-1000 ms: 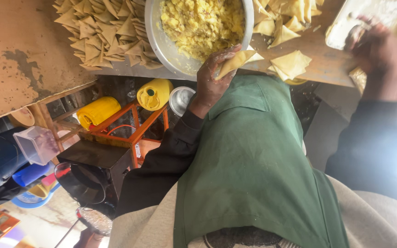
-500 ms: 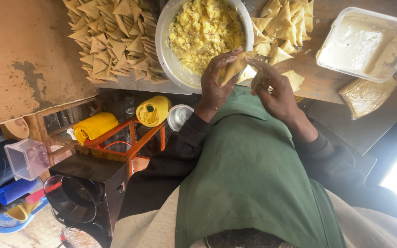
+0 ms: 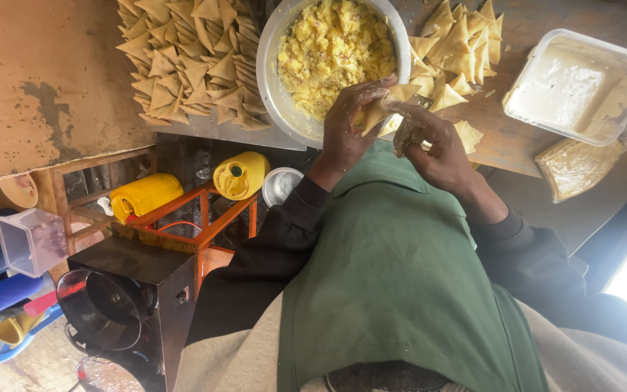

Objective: The person fills triangular pastry wrappers with a yellow filling, folds them into samosas, and places them on a tray. The person repeats this process continuously, arranging the finished samosas in neat rows.

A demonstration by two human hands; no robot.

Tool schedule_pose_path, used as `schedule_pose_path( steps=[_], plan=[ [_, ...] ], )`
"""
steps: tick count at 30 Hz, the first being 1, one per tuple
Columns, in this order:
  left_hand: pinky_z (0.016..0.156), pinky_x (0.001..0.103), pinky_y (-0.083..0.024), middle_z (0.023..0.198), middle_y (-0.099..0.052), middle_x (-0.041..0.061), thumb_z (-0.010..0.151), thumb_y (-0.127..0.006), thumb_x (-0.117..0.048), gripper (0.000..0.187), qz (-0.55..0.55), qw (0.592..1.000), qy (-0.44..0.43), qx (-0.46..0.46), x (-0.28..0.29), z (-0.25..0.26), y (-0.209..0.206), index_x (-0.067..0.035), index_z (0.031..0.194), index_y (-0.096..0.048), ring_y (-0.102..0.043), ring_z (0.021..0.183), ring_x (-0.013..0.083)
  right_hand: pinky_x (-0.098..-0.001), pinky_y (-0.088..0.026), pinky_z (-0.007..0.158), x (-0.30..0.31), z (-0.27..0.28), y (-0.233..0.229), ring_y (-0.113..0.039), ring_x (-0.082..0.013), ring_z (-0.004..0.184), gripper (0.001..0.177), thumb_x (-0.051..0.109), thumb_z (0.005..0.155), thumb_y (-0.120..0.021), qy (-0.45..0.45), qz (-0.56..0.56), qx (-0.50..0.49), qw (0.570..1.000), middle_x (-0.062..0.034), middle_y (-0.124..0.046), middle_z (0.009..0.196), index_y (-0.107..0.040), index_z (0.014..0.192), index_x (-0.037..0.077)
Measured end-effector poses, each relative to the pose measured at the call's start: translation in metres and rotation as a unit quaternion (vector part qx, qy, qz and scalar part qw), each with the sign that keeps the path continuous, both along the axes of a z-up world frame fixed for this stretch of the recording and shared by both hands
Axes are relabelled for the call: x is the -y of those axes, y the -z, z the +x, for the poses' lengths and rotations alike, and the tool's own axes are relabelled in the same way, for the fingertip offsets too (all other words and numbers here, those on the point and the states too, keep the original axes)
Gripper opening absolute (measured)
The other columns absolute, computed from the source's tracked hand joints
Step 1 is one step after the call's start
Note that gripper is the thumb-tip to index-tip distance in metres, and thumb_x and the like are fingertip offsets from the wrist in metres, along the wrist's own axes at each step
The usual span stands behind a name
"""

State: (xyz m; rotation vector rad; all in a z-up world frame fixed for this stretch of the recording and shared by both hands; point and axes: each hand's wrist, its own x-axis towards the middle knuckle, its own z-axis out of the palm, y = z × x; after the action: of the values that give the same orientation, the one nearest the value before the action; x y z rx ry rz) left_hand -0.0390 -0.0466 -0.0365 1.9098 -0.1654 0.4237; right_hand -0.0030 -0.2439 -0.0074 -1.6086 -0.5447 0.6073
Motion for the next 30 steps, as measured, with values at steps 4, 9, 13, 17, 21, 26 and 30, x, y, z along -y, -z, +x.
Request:
schedule_pose_path(
  steps=[4,9,13,17,21,26,30],
  plan=[
    [0.112,0.034,-0.056,0.137,-0.067,0.006,0.093,-0.079,0.002,0.043,-0.033,0.998,0.032,-0.032,0.004,0.004,-0.002,-0.009,0.130,-0.061,-0.066,0.131,0.0218,-0.0283,-0.055,0.076,0.003,0.001,-0.008,-0.065,-0.0123,0.079,0.060,-0.013,0.084,-0.048,0.005,-0.012,0.024,1.000,-0.0054,-0.065,0.085,-0.060,0.140,0.002],
    [0.108,0.033,-0.057,0.132,-0.071,0.007,0.093,-0.079,0.000,0.039,-0.049,0.993,0.075,-0.081,0.011,0.007,-0.006,-0.008,0.128,-0.063,-0.069,0.126,0.0206,-0.0280,-0.054,0.074,0.016,0.002,-0.008,-0.064,-0.0120,0.078,0.056,-0.012,0.084,-0.048,0.013,-0.014,0.017,1.000,-0.0056,-0.064,0.084,-0.061,0.136,0.000],
    [0.107,0.033,-0.057,0.130,-0.072,0.007,0.093,-0.079,0.000,0.038,-0.056,0.988,0.101,-0.105,0.014,0.008,-0.012,-0.007,0.128,-0.065,-0.070,0.123,0.0202,-0.0274,-0.054,0.074,0.025,0.006,-0.013,-0.064,-0.0111,0.078,0.045,-0.010,0.086,-0.050,0.033,0.022,-0.039,0.998,-0.0055,-0.065,0.087,-0.061,0.128,0.000],
    [0.104,0.033,-0.058,0.128,-0.073,0.007,0.092,-0.079,0.001,0.039,-0.048,0.984,0.106,-0.139,0.014,0.008,-0.015,-0.007,0.129,-0.066,-0.072,0.121,0.0195,-0.0272,-0.054,0.071,0.025,0.006,-0.018,-0.065,-0.0110,0.073,0.054,-0.009,0.081,-0.049,0.014,-0.014,-0.023,1.000,-0.0051,-0.065,0.079,-0.060,0.133,0.001],
    [0.107,0.033,-0.057,0.131,-0.072,0.007,0.091,-0.077,0.003,0.039,-0.056,0.984,0.123,-0.113,0.012,0.009,-0.017,-0.007,0.127,-0.065,-0.070,0.125,0.0194,-0.0278,-0.055,0.072,0.026,0.006,-0.019,-0.066,-0.0116,0.075,0.049,-0.009,0.082,-0.050,0.000,-0.037,0.009,0.999,-0.0061,-0.065,0.081,-0.062,0.129,-0.001],
    [0.107,0.033,-0.057,0.130,-0.073,0.008,0.094,-0.078,0.000,0.036,-0.091,0.980,0.120,-0.131,0.012,0.005,-0.011,-0.006,0.126,-0.063,-0.070,0.124,0.0188,-0.0288,-0.055,0.072,0.041,0.007,-0.009,-0.065,-0.0129,0.076,0.047,-0.011,0.083,-0.048,0.015,-0.012,0.005,1.000,-0.0071,-0.066,0.083,-0.064,0.126,0.000],
    [0.102,0.031,-0.060,0.126,-0.075,0.011,0.095,-0.081,-0.005,0.033,-0.098,0.984,0.078,-0.130,0.016,0.002,-0.003,-0.004,0.123,-0.063,-0.072,0.119,0.0178,-0.0290,-0.054,0.072,0.054,0.004,-0.005,-0.064,-0.0125,0.077,0.058,-0.013,0.083,-0.047,0.052,-0.003,-0.026,0.998,-0.0066,-0.065,0.085,-0.058,0.138,-0.001]
  ],
)
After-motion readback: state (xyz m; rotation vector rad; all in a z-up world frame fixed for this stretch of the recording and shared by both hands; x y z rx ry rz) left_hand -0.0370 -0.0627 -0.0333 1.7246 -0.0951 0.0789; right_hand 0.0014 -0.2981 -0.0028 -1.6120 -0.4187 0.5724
